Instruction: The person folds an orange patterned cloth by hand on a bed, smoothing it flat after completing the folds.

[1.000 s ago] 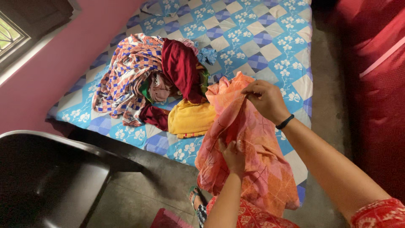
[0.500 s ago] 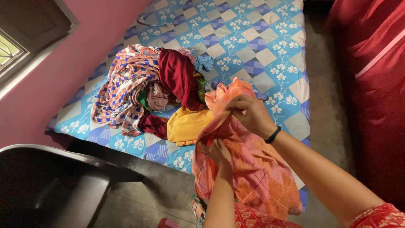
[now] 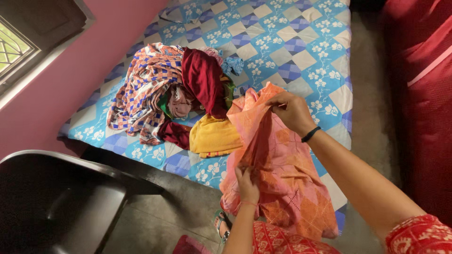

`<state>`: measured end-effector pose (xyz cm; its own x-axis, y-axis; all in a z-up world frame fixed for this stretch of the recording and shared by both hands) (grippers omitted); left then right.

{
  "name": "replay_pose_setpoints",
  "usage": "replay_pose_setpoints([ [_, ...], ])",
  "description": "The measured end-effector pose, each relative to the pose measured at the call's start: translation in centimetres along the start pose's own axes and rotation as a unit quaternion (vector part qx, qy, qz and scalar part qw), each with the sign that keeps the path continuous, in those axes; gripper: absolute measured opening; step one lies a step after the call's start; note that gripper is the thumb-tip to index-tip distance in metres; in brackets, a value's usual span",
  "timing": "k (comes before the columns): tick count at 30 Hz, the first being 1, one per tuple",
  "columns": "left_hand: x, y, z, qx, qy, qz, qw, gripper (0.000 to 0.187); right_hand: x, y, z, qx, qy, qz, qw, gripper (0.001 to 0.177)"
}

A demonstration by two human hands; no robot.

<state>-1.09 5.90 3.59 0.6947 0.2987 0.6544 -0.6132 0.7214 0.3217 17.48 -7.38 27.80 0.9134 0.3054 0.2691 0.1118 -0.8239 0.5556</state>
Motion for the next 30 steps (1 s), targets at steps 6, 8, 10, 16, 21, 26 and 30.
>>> replay_pose_setpoints([
  [6,-1.5,-0.8,0.5,-0.056,0.062,-0.106,0.991,0.024,0.8,-1.3,2.4,0.021,-0.042,-0.022,0.999,0.021],
  [8,-1.7,-0.5,0.3,-0.073,0.071,-0.107,0.989,0.019,0.7,-1.4,2.4,0.017,-0.033,-0.023,0.999,0.021],
  [10,-1.5,-0.4,-0.2,-0.090,0.079,-0.108,0.987,0.013,0.8,-1.4,2.1,0.013,-0.023,-0.023,0.999,0.022],
  [16,-0.6,1.2,-0.2,0.024,0.024,-0.036,0.999,0.026,0.4,-1.3,1.3,0.029,-0.029,-0.029,0.999,0.021],
  [21,-0.6,0.0,0.8,0.029,0.050,-0.015,0.998,0.033,-0.8,-1.0,0.0,0.007,-0.026,-0.016,0.999,0.019],
  [26,-0.3,-0.6,0.3,0.032,0.089,0.009,0.995,0.038,-1.7,-0.8,-0.6,0.017,-0.009,-0.021,1.000,0.022],
  [30,-1.6,-3.1,-2.3,-0.045,0.223,0.020,0.974,0.027,-2.1,-0.6,-1.1,0.008,0.002,-0.019,1.000,0.022],
])
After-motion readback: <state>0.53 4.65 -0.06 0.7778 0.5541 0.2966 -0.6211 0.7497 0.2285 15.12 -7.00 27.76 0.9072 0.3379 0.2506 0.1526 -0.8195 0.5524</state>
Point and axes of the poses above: each hand's wrist, its own x-axis towards the middle knuckle, its own y-axis out of the back of the hand, z = x × y, the point moved 9 cm from there along x, towards the middle knuckle, and after that the axes turned 13 degrees about -y, right-handed, at the moved point
